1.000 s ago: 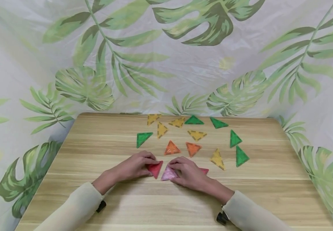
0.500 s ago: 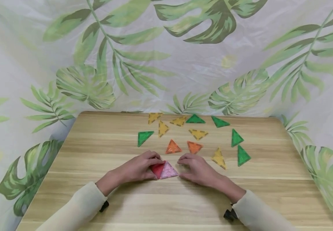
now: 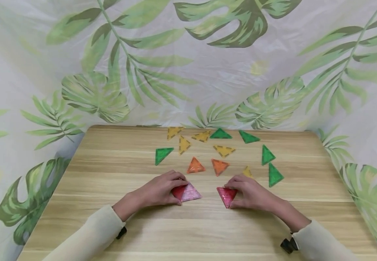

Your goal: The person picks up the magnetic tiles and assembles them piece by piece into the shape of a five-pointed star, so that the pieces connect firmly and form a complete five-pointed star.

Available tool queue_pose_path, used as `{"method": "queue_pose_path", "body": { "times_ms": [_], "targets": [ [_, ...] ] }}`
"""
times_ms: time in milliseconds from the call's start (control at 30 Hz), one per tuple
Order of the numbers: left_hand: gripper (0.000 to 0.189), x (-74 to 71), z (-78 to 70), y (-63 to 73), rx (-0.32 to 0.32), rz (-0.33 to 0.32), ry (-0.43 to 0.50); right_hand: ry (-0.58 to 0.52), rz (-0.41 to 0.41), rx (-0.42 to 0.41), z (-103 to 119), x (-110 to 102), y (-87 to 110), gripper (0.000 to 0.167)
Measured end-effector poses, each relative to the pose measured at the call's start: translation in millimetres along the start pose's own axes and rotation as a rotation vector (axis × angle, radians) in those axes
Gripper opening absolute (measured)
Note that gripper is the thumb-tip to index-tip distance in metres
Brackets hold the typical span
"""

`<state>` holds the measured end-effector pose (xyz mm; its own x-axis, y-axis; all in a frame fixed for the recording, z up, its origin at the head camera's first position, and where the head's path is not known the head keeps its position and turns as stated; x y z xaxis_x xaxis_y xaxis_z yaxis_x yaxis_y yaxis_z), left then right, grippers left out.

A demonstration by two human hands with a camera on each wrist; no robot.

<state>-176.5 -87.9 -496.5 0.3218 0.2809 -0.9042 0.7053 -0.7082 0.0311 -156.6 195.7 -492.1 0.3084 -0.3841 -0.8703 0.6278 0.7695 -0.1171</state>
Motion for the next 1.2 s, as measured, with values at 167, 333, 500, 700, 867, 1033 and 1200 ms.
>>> {"method": "queue_pose_path", "body": {
  "times_ms": [167,333,500,700,867,1033,1200],
  "targets": [
    [0.064,1.2,0.5,-0.7,-0.011,0.009,-0.001,-0.022,-0.046,-0.022,-2,6,6.4,0.050],
    [0.063,2.2,0.5,-3.1,-0.019,0.020,0.019,-0.004,-0.080,-0.020,0,11,2.5,0.047],
    [0.062,3.3,2.6,-5.0,-0.033,0.030,0.046,-0.010,-0.078,-0.014,3,14,-9.4,0.046],
    [0.058,5.8,3.3,-8.0,-0.018,0.060,0.104,-0.020,-0.067,-0.015,6,18,-25.3,0.048],
    [0.056,5.5,3.2,-9.7,-0.009,0.071,0.120,0.008,-0.054,-0.002,8,19,-34.8,0.050],
    [0.055,4.2,1.9,-12.0,-0.003,0.079,0.130,0.015,-0.058,-0.012,12,22,-45.5,0.049],
    [0.054,5.0,-0.6,-14.0,0.010,0.090,0.132,-0.019,-0.057,-0.057,20,25,-54.9,0.045]
  ]
}}
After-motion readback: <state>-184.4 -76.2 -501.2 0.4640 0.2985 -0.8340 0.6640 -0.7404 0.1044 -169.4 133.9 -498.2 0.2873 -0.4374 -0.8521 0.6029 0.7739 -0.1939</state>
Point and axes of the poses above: each hand's wrist, its own y-axis away from the middle knuckle, its own x-axis out of the palm, z = x × y, the point moved 6 cm from there along -y, towards the middle knuckle, and after that the axes turned 10 degrees about -x, right-handed, at the moved point
